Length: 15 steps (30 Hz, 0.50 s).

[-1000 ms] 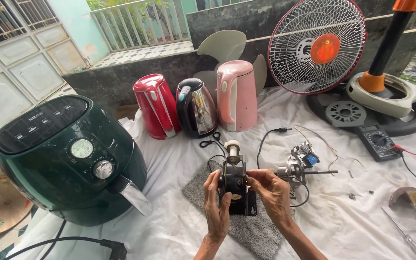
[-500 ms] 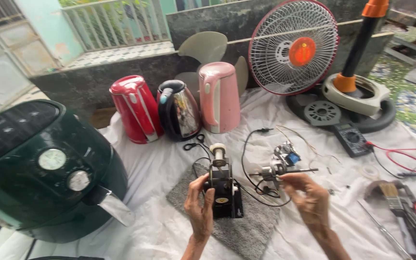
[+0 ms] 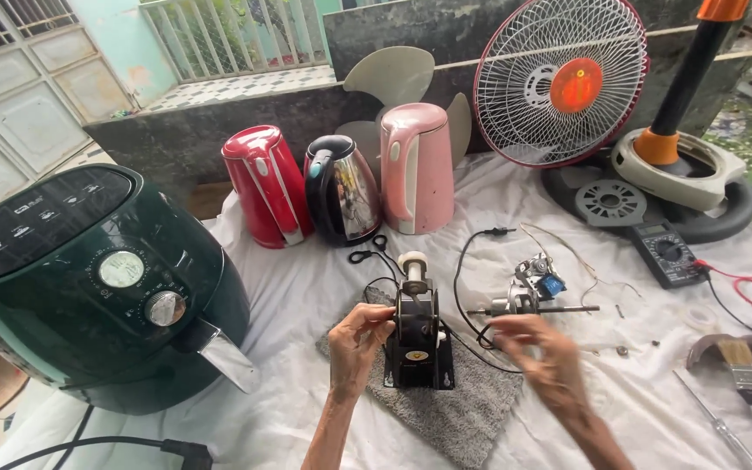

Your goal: Inspecting, testing, and adjusting a motor assembly from an appliance using a multimeter and hand tools.

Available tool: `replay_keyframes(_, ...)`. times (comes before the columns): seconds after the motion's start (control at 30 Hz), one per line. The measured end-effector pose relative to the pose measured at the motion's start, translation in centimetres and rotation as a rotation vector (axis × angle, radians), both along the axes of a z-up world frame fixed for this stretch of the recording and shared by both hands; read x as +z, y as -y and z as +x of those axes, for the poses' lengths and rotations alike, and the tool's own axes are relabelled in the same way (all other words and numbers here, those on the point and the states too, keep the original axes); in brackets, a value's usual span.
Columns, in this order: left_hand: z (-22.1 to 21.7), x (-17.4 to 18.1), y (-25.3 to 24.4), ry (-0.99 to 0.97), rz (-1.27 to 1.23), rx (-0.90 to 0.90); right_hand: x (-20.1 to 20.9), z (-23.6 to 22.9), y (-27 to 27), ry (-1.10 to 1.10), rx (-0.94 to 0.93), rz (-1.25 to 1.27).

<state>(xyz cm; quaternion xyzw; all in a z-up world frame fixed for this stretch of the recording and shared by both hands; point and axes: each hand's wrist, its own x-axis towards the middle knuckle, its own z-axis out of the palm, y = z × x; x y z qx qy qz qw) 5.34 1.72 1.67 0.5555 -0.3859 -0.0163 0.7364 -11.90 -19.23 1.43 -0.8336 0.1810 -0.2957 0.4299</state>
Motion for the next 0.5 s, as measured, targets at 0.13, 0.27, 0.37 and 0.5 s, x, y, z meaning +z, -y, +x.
replay_keyframes(0.13,0.0,0.9,-0.2,0.085,0.108,0.063,1.3,4.2,-2.7,-0.014,0.328,0.086)
replay_keyframes(0.27,-0.5,1.9,-0.6,0.232,0.203,0.145,0.1,5.7,-3.0,-0.16,0.343,0.138)
replay_keyframes(0.37,-0.7,2.2,-0.6,0.292,0.231,0.168,0.5,5.8,-3.1,-0.055,0.346,0.106)
replay_keyframes(0.5,-1.0,2.5,-0.4,0.342,0.249,0.181,2.1,5.6,-2.3,-0.114,0.349,0.171)
